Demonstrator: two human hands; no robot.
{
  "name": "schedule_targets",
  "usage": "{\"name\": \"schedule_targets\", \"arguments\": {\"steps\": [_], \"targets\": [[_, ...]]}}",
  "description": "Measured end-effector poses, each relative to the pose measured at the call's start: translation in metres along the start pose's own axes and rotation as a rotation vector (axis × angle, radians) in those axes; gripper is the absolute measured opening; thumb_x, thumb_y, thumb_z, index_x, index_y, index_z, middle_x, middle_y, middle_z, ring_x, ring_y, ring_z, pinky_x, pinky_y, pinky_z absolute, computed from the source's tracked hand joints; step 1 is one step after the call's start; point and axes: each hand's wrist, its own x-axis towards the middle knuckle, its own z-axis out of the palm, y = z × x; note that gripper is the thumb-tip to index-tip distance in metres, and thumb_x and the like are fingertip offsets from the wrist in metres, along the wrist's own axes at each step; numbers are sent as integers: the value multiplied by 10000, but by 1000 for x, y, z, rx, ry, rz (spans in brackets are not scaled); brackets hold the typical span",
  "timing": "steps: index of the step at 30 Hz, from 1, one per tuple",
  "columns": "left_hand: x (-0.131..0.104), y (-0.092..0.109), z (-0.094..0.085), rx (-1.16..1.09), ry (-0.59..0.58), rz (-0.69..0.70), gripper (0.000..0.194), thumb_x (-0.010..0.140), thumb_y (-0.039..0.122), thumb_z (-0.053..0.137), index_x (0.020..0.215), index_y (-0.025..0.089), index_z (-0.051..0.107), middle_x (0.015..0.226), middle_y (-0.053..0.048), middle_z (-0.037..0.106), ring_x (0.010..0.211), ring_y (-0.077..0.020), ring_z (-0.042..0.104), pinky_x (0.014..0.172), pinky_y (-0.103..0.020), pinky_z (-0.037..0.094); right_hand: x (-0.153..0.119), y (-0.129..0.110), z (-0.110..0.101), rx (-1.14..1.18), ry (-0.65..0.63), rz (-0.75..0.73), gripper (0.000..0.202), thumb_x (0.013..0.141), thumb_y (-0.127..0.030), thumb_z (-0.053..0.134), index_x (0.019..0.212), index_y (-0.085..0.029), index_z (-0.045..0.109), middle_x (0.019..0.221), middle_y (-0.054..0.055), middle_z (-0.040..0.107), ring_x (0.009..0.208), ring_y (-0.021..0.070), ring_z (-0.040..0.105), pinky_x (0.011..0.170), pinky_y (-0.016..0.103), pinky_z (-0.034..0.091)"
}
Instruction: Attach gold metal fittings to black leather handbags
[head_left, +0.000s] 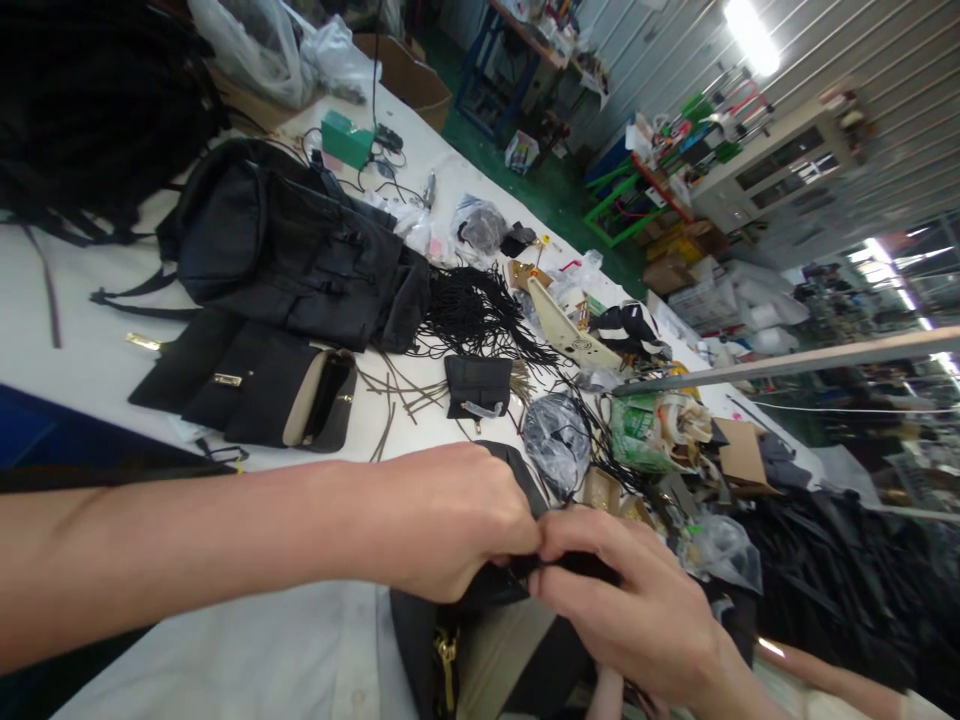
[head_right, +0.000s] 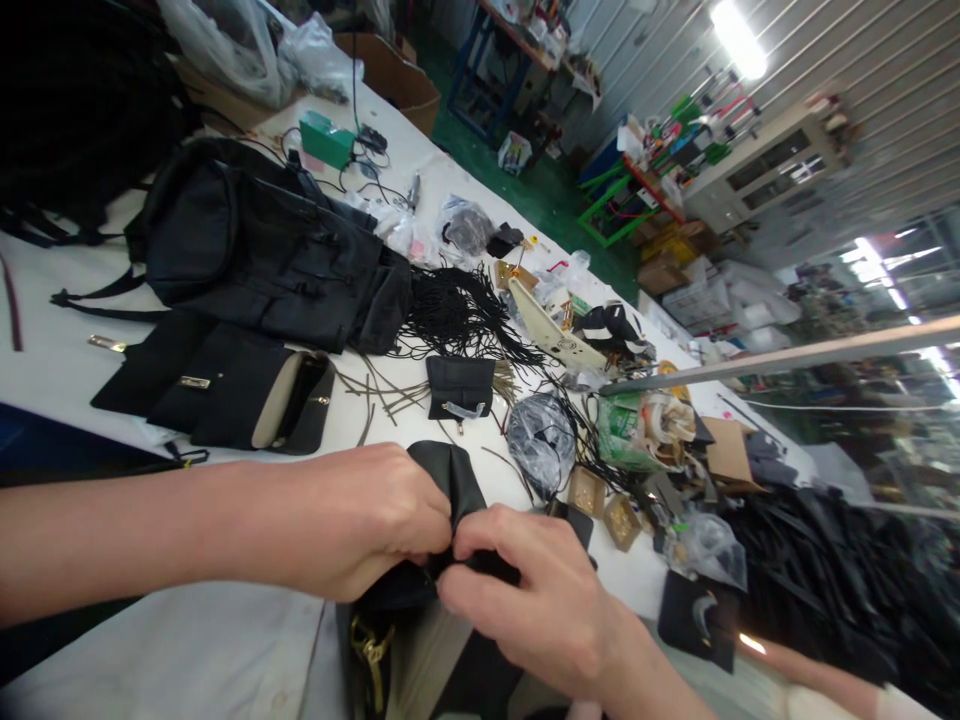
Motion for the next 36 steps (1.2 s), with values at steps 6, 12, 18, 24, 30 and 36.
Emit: {"name": "schedule_targets", "arguments": {"steps": [6,12,18,24,30,36], "targets": [[12,0,-14,-70,-96,44,324,789,13,819,633,218,622,659,12,715,618,-176,608,535,-329,494,2,-13,-2,15,-78,112,248,1020,-415,763,841,-244,759,763,-25,780,606,111,690,581,205,513],[21,4,-28,-163,-167,-30,344,759,-30,811,615,198,597,614,35,646,554,-136,502,505,-302,446,2,-19,-9,-101,-110,164,330,1008,-508,773,816,-242,742,693,-44,723,549,109,677,502,224,468],[25,6,-40,-179,-333,-80,244,815,7,753,704,193,641,715,1,700,635,-159,558,554,-289,432,7,-25,-11,-104,-111,24,371,1120,-387,621,781,-241,661,733,-19,722,624,118,680,552,233,479],[28,11,-44,-57,-456,-118,191,880,64,778,774,188,678,838,-43,785,713,-195,650,578,-303,447,4,-19,-7,-104,-96,-185,132,1111,-232,592,1067,-260,713,926,29,787,822,174,747,775,277,607],[24,10,-45,0,-449,-114,167,912,111,759,778,187,693,818,-59,774,659,-200,639,558,-319,443,6,-14,-4,-77,-69,-297,140,1114,-172,542,1180,-223,654,1069,59,784,873,186,720,793,310,575],[12,5,-49,-147,-340,-219,178,833,31,717,842,208,710,913,-25,772,797,-188,697,649,-274,516,3,0,-3,-55,-23,-169,148,1114,-156,526,1126,-231,653,970,19,752,815,155,693,744,257,552]]}}
